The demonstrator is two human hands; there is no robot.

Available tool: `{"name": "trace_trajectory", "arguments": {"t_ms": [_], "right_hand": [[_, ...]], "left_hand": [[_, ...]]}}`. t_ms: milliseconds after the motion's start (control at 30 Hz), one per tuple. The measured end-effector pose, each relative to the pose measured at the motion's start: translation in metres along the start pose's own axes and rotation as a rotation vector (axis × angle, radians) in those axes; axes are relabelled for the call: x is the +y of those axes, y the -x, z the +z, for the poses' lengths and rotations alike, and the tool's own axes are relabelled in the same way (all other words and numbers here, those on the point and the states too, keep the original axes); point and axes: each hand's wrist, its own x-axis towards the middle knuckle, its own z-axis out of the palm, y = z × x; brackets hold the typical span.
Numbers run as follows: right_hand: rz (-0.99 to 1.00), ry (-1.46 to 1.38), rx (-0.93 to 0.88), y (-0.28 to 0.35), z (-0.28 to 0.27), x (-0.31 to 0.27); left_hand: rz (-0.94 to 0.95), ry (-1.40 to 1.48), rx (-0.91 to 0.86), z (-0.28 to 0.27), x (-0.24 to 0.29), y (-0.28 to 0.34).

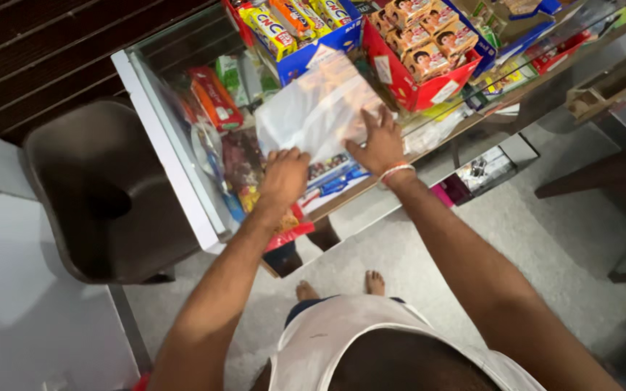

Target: The person retrieves snack packets from a glass display cabinet and uses scissors to cut open the packaging. They then place the opened packets onto a table covered with newspaper.

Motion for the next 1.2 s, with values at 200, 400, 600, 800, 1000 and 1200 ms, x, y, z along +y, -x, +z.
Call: {"name": "trace_trajectory", "arguments": {"t_ms": [200, 400, 600, 800, 1000, 1200], "right_hand": [[-0.102, -0.025, 0.052, 0.028, -0.004, -0.079], [-0.027, -0.113, 0.151, 0.026, -0.011, -0.082], [0.056, -0.149, 0.208, 0.051, -0.014, -0.060], [0.188, -0.149, 0.146, 0.123, -0.045, -0.027], [0.500, -0.237, 0.048, 0.203, -0.065, 0.025], [0.440, -0.344, 0.049, 0.241, -0.066, 0.079]], "left_hand": [[-0.136, 0.207, -0.027, -0.078, -0.029, 0.043], [-0.161, 0.307, 0.004, -0.119, -0.039, 0.016], [0.120, 0.283, 0.299, -0.092, -0.033, -0.089], [0.131, 0.122, 0.126, -0.059, -0.022, -0.194], [0.040, 0.152, 0.140, -0.056, 0.018, -0.195], [0.154, 0.563, 0.365, -0.030, 0.139, -0.091]]}}
